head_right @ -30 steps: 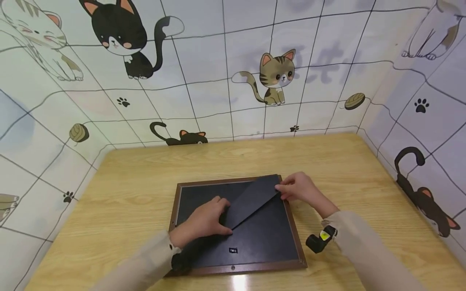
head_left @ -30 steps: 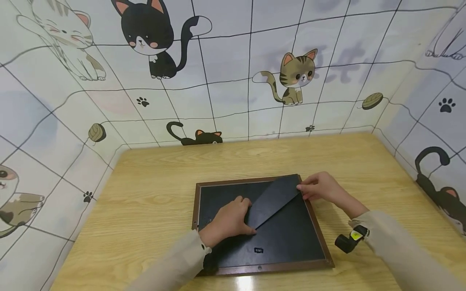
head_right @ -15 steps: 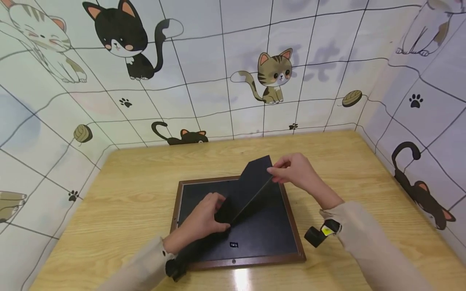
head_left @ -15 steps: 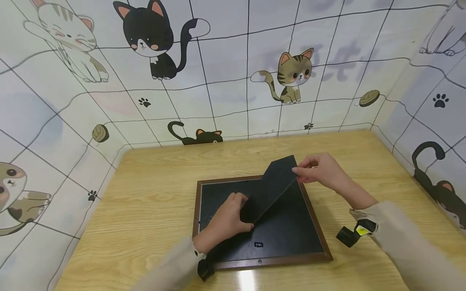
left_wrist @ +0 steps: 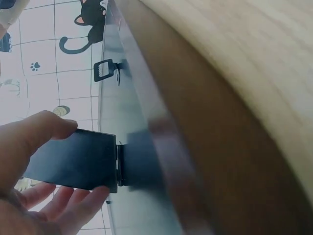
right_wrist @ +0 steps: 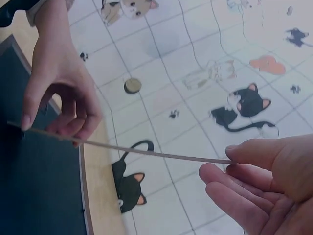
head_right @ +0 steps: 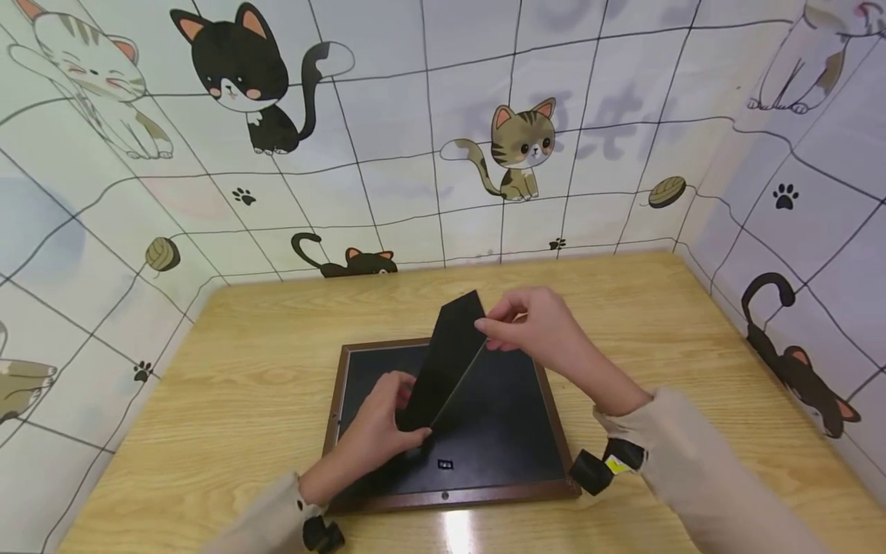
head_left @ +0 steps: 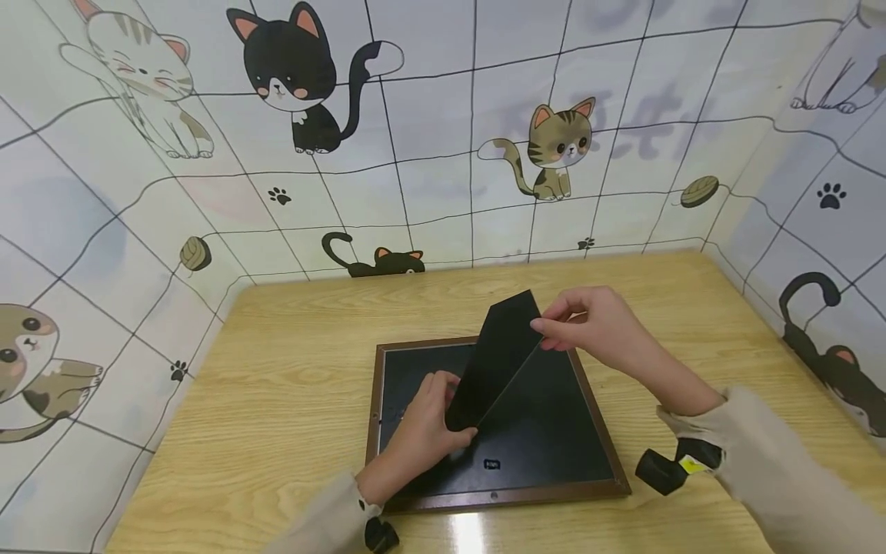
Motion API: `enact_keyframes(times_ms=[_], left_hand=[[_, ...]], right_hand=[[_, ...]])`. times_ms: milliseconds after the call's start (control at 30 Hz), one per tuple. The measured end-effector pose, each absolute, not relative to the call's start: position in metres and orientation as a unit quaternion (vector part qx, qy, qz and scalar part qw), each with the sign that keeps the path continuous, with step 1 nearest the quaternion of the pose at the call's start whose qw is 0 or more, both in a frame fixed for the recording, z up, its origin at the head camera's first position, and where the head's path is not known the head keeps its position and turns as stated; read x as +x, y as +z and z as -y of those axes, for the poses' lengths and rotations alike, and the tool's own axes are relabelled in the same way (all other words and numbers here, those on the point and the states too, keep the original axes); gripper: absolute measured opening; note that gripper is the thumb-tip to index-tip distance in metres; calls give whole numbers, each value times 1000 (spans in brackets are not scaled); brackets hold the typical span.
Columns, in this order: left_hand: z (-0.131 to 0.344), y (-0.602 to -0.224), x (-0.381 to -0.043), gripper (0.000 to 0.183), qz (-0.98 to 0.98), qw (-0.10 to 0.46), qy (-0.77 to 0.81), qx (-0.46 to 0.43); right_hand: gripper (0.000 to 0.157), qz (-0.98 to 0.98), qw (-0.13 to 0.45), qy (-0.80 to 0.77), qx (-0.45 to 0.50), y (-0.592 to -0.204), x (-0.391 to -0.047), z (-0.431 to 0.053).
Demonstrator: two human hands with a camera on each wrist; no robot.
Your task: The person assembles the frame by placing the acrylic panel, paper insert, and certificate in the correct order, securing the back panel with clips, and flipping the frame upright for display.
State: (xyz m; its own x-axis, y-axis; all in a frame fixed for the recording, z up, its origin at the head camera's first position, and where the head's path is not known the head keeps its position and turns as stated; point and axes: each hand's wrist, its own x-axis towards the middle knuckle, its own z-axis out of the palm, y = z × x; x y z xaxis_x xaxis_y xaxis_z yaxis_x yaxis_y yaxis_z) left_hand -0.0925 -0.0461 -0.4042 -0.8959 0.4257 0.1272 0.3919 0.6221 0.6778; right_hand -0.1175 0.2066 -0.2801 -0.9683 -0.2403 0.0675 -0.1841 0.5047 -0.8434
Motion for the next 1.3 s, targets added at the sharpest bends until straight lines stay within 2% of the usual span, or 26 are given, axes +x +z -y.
enact_keyframes(times_ms=[267, 700, 967, 1300], left_hand=[[48, -407, -87, 61, -904, -13, 358, 233], [53, -407, -83, 61, -913, -67, 326, 237], [67, -402, -77, 50, -919, -58, 319, 222], [101, -398, -64, 42, -925, -18, 323, 200]], right_hand=[[21, -860, 27, -489, -141, -276, -113, -202], [28, -861, 62, -482, -150, -282, -116, -219], [30, -866, 74, -472, -147, -288, -114, -231], [33, -899, 100, -406, -133, -306, -97, -257]])
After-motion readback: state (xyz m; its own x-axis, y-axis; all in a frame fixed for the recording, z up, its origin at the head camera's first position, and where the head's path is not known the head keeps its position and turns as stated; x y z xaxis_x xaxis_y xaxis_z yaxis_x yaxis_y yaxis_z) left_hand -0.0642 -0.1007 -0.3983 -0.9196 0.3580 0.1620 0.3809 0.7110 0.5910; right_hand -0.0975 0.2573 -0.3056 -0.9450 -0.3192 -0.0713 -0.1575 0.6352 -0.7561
